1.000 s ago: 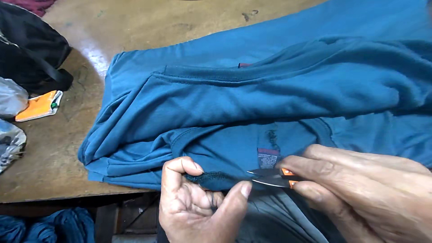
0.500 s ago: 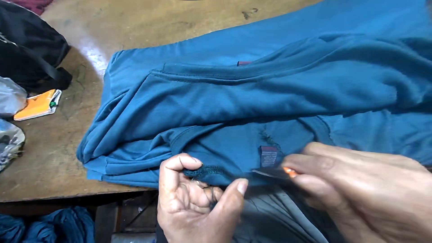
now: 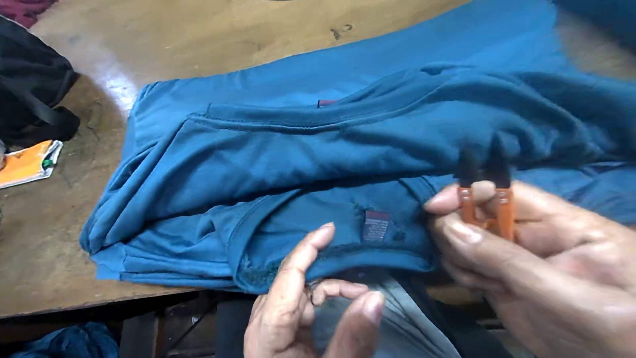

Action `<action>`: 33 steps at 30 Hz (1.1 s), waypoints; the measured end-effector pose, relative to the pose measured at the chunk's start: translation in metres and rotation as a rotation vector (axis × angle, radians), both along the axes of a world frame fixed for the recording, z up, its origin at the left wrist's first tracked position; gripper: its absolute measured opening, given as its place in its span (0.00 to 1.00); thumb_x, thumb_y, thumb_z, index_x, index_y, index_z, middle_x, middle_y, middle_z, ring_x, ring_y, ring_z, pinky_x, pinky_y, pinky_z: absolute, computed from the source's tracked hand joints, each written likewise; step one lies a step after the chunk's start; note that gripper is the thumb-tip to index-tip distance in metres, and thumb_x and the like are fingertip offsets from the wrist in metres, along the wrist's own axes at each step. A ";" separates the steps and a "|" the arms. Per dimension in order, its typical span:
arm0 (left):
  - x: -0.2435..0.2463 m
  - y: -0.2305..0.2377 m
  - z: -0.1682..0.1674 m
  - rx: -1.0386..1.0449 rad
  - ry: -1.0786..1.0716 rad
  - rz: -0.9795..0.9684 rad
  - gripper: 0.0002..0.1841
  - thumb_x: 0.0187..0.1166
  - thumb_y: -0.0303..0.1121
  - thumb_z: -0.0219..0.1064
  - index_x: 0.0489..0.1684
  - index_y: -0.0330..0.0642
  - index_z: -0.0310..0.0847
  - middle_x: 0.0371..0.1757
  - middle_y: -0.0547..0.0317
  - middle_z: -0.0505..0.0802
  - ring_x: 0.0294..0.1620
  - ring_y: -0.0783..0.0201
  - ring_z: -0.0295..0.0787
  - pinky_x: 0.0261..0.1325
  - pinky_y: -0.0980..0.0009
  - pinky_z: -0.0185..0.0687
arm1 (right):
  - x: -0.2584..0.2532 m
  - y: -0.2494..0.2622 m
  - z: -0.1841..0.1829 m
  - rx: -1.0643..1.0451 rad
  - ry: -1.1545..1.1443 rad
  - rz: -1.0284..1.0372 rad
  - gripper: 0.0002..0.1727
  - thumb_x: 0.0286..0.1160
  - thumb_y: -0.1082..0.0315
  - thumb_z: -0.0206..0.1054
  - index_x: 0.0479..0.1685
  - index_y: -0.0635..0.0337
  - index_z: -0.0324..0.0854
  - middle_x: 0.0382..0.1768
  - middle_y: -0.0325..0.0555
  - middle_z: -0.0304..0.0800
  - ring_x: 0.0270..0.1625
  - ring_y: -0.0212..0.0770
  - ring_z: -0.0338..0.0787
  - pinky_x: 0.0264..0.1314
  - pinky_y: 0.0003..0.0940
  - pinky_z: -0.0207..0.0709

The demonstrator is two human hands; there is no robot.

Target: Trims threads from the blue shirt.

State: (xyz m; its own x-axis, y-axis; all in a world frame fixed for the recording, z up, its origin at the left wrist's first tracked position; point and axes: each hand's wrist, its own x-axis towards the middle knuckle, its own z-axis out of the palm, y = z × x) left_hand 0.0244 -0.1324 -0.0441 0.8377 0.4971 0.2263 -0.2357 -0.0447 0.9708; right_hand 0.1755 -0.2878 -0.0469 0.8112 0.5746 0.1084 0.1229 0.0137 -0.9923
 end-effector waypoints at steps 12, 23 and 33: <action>0.023 -0.011 -0.013 -0.276 -0.091 0.155 0.24 0.63 0.10 0.75 0.59 0.35 0.81 0.50 0.42 0.93 0.35 0.54 0.98 0.40 0.61 0.99 | -0.012 0.011 -0.016 0.065 -0.555 -0.045 0.03 0.75 0.69 0.71 0.41 0.54 0.89 0.34 0.31 0.89 0.36 0.21 0.86 0.37 0.14 0.82; 0.032 -0.014 -0.001 -0.403 0.043 0.012 0.34 0.53 0.06 0.78 0.64 0.33 0.74 0.49 0.39 0.93 0.36 0.50 0.99 0.45 0.58 0.99 | -0.048 -0.017 -0.018 -0.112 -0.903 0.269 0.08 0.84 0.71 0.62 0.42 0.63 0.86 0.22 0.47 0.77 0.24 0.46 0.75 0.26 0.37 0.67; 0.023 -0.010 0.016 -0.474 0.082 0.067 0.31 0.51 0.16 0.84 0.59 0.33 0.77 0.25 0.57 0.93 0.32 0.64 0.97 0.43 0.65 0.97 | -0.019 -0.040 -0.024 -0.475 -1.051 -0.115 0.23 0.93 0.54 0.50 0.73 0.55 0.79 0.40 0.52 0.85 0.41 0.47 0.83 0.40 0.39 0.73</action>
State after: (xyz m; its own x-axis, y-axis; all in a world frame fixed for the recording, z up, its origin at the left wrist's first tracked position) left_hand 0.0474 -0.1428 -0.0277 0.8057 0.5832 -0.1039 -0.1692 0.3946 0.9031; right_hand 0.1563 -0.3282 -0.0709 0.4994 0.6671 0.5528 0.8662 -0.3980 -0.3022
